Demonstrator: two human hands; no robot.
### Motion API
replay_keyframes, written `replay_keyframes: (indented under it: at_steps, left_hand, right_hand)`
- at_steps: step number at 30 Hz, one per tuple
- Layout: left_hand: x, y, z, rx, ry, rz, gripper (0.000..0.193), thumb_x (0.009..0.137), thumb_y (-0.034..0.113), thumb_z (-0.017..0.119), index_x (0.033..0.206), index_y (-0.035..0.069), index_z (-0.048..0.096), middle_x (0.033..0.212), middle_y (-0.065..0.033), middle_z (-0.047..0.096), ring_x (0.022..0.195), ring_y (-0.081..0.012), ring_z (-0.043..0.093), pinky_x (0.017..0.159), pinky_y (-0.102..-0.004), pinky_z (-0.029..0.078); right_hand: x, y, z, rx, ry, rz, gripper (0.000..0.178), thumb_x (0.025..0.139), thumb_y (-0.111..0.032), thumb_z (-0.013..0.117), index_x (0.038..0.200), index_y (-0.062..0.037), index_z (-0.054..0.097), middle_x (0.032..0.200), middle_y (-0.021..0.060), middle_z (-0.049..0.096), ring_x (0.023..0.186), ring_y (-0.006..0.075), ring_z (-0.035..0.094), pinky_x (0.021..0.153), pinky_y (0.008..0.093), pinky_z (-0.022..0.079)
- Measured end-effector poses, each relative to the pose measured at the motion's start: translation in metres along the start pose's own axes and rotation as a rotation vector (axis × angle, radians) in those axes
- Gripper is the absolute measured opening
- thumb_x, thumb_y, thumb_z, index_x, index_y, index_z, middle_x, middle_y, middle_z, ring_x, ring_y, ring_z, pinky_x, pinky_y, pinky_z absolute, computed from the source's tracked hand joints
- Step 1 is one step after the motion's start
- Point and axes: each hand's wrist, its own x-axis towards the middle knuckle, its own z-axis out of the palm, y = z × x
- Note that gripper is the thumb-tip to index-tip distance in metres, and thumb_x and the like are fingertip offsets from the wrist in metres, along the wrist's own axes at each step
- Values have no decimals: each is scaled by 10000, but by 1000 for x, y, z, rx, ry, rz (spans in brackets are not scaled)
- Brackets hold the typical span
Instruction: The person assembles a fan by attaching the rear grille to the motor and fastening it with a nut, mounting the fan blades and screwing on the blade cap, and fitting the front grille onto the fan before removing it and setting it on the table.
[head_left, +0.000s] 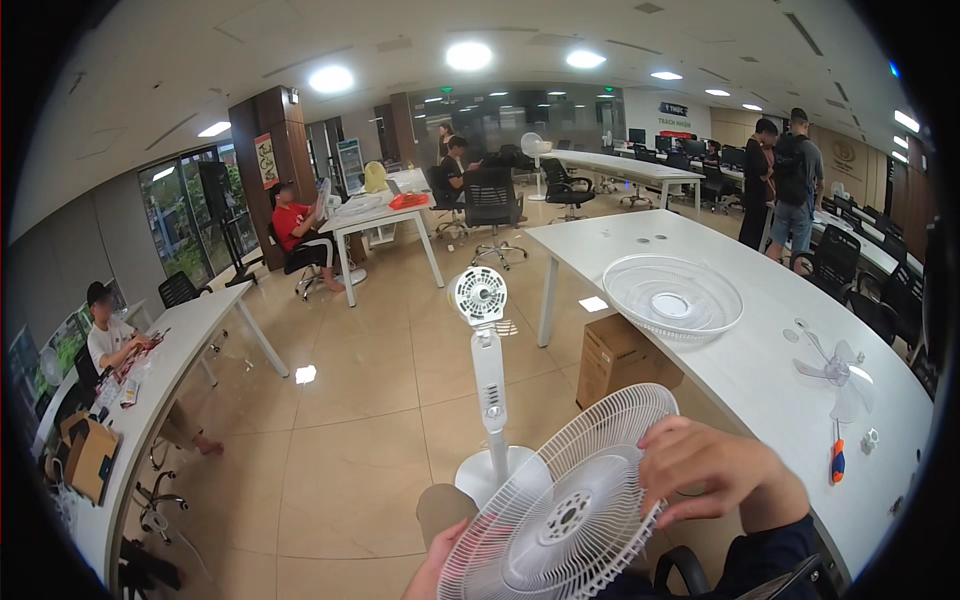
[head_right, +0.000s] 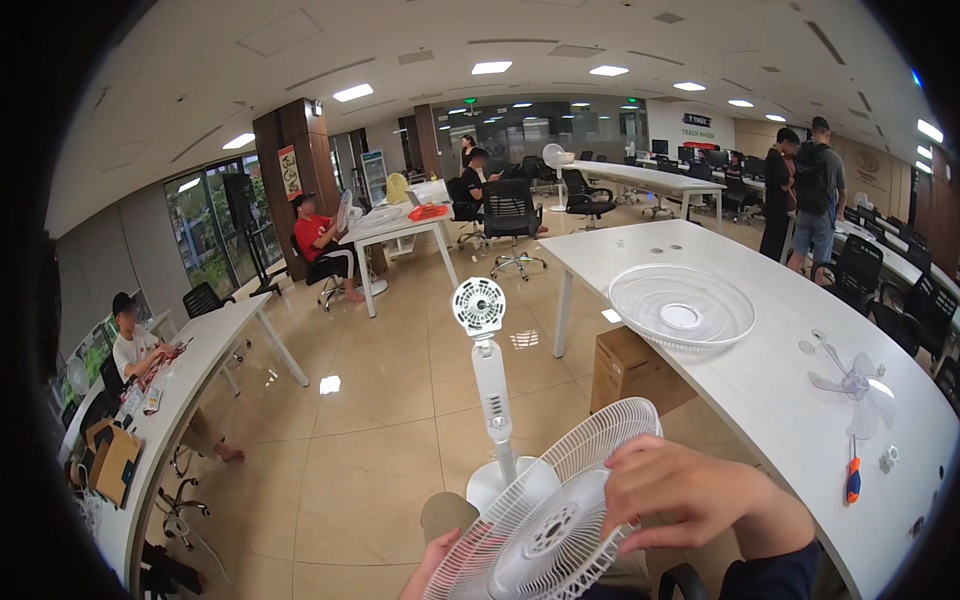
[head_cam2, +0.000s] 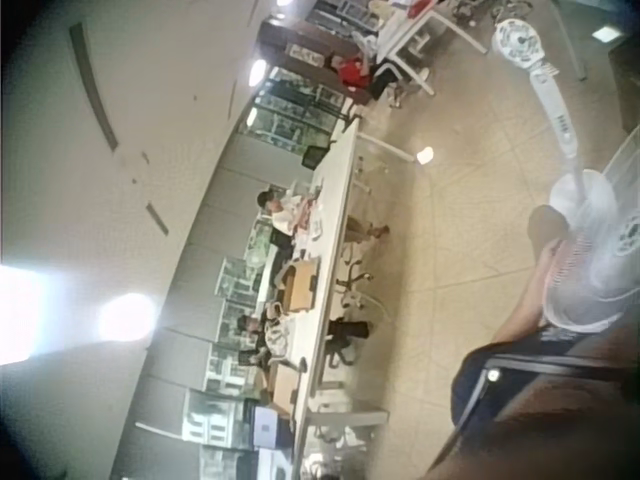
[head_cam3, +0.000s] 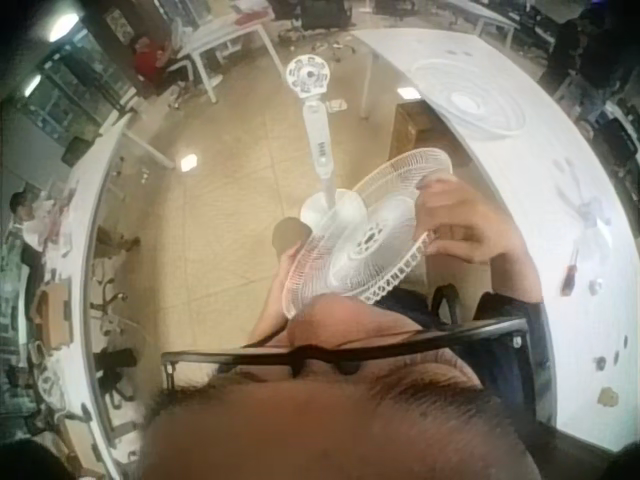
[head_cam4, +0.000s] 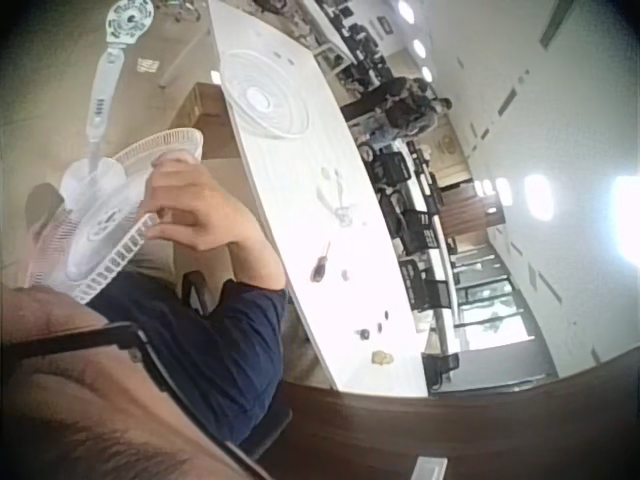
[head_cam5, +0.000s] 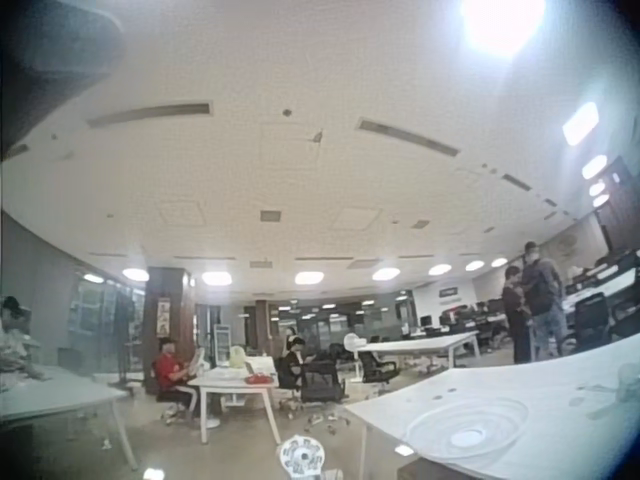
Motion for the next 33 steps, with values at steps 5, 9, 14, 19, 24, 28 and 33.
replay_keyframes:
  at_steps: [5, 9, 14, 19, 24, 28, 33]
  left_hand:
    - [-17, 3, -8, 231, 87, 246, 612, 1070, 443, 339, 1550, 63, 330, 1493, -257, 469, 1324, -446, 510, 1089, -541, 457]
    - [-28, 12, 0, 350, 132, 408, 567, 1077, 402, 346, 1552, 93, 333, 1492, -265, 465, 1312, -455, 516, 1061, -544, 479]
    - [-36, 15, 30, 478, 191, 500, 560, 1076, 407, 345, 1582, 178, 269, 1489, -274, 463, 1251, -476, 561, 945, -549, 559]
    - [-23, 13, 120, 748, 190, 614, 596, 1077, 390, 343, 1608, 232, 124, 1471, -295, 469, 1172, -499, 610, 809, -538, 617]
    - [-15, 22, 154, 958, 176, 769, 680, 1050, 397, 422, 1620, 238, 86, 1430, -345, 477, 1092, -506, 649, 721, -527, 631]
    - [-15, 24, 201, 1042, 89, 911, 767, 1023, 380, 494, 1609, 111, 79, 1426, -364, 464, 1112, -480, 647, 735, -494, 630]
    - [-12, 56, 236, 1118, 101, 1108, 899, 985, 526, 538, 1592, 23, 105, 1451, -381, 420, 1183, -443, 617, 760, -437, 622]
  right_hand:
    - [-11, 60, 50, -10, 471, -32, 506, 968, -544, 589, 747, -97, 677, 737, 2, 635, 750, 185, 590, 877, 386, 392]
    - [-19, 84, 91, 162, 829, -15, 615, 1030, -550, 456, 657, -81, 595, 692, 23, 617, 744, 173, 582, 823, 373, 397]
    - [-65, 109, 120, 311, 1169, -3, 501, 1041, -456, 488, 927, 13, 623, 1214, 203, 593, 1054, 228, 582, 928, 416, 446]
    - [-117, 98, 127, 725, 1364, 275, 598, 997, -310, 575, 1442, 41, 383, 1539, 223, 361, 1321, 322, 511, 1099, 452, 449]
    - [-138, 89, 133, 904, 1370, 698, 557, 1018, -124, 510, 1533, -37, 315, 1441, 182, 506, 1207, 271, 603, 965, 434, 554]
    - [-128, 106, 131, 886, 1384, 835, 489, 1039, -65, 443, 1519, -49, 349, 1330, 158, 594, 1080, 246, 667, 844, 400, 609]
    - [-95, 168, 117, 773, 1546, 709, 433, 1049, -64, 454, 1479, -42, 410, 1232, 140, 633, 1016, 222, 687, 787, 375, 632]
